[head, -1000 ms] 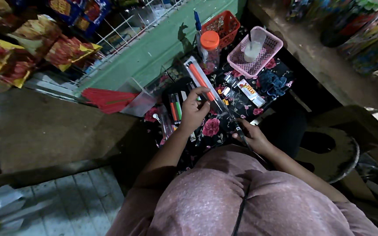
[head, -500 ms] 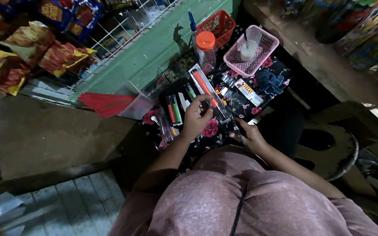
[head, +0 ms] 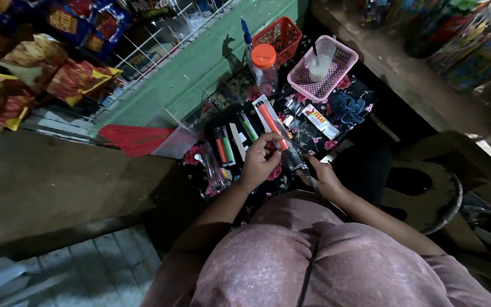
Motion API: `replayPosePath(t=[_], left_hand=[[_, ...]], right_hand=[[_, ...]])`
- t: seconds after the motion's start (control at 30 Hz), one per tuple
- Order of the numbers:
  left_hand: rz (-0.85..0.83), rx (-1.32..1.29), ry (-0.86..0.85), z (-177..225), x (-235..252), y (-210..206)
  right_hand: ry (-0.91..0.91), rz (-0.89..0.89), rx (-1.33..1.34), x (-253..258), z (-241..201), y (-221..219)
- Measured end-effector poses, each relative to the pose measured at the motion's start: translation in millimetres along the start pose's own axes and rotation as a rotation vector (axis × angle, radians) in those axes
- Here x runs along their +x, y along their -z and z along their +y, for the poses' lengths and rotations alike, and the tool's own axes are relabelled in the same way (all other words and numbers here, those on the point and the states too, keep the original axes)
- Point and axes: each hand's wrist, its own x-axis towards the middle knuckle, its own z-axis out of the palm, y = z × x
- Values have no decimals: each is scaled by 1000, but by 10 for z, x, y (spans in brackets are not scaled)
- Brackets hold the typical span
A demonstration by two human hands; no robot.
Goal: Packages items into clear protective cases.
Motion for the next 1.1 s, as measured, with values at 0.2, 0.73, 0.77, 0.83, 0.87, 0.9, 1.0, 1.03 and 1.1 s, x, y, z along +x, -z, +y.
replayPosePath(t=[0.2,0.73,0.77,0.83,0.87,0.9,1.0,1.03,1.1], left_hand=[[11,74,-46,-5,36,74],[176,-246,64,0,210,64],[176,-257,56,-6,207,64],[176,-269,44,-7,204,65],[179,-267,46,-1,203,64],[185,-262,48,5,203,59],[206,-245,59,3,206,55],[214,-242,69,-9,202,58],[213,-221,102,-28,194,68]], right_hand=[[30,22,-15,6,18,-15],[-44,-52,-59,69,-11,15],[-25,-45,-61,63,-6,8],[-7,-34,-48,53,-1,-7],[-4,-25,-39,49,-6,-14],[1,-17,-35,49,-10,-18],[10,-2,-42,59,5,-19],[13,2,-54,65,12,-17],[3,-11,-76,87,7,4]])
